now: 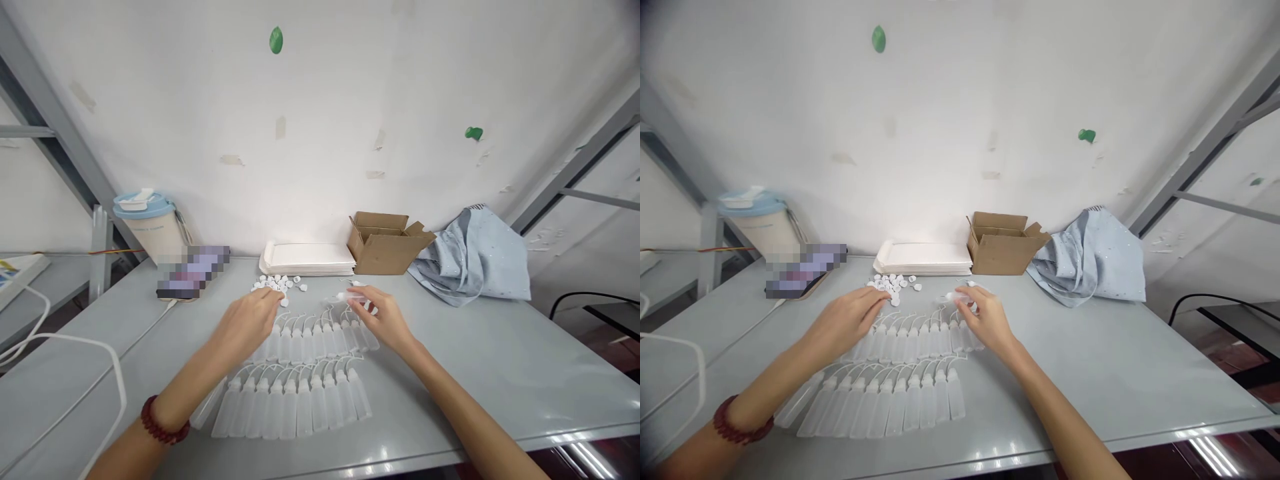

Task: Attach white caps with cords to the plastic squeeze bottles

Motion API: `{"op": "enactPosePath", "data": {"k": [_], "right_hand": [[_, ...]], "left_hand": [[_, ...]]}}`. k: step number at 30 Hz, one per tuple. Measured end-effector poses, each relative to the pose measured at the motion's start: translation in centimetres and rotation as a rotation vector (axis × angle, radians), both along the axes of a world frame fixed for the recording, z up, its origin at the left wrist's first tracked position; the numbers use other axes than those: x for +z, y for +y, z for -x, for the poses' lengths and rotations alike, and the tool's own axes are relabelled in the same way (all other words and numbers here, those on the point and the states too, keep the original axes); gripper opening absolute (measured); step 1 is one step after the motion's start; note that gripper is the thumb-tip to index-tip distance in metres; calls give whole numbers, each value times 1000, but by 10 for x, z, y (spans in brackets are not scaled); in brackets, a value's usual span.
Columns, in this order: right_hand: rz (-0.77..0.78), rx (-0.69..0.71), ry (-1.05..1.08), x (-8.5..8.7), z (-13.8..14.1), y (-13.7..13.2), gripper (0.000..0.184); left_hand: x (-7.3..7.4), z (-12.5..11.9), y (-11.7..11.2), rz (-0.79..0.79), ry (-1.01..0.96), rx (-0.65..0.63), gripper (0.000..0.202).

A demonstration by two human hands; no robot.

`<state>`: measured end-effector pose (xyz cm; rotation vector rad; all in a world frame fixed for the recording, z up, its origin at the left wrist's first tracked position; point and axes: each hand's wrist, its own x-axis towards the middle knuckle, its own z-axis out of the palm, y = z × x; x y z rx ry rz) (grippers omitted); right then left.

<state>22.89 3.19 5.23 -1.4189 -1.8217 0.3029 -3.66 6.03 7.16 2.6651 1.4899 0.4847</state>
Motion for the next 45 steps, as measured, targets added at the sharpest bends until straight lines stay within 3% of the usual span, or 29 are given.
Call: {"op": "enactPosePath", "data": {"k": [11,22,33,40,45], "right_hand": [[144,-178,-131,-17,-32,25,30],[152,-218,-243,-29,-48,35,23],[98,-256,-230,-32,-53,40,24],[92,-248,-145,-17,-49,32,23],[181,-163,-102,0,-44,23,14]], "left_hand": [[0,37,25,64,275,256,30],[-6,41,33,173,334,212,21],[-7,40,32,152,305,223,20],[6,38,27,129,195,402,30],[1,32,26,159,-73,252,36]]}}
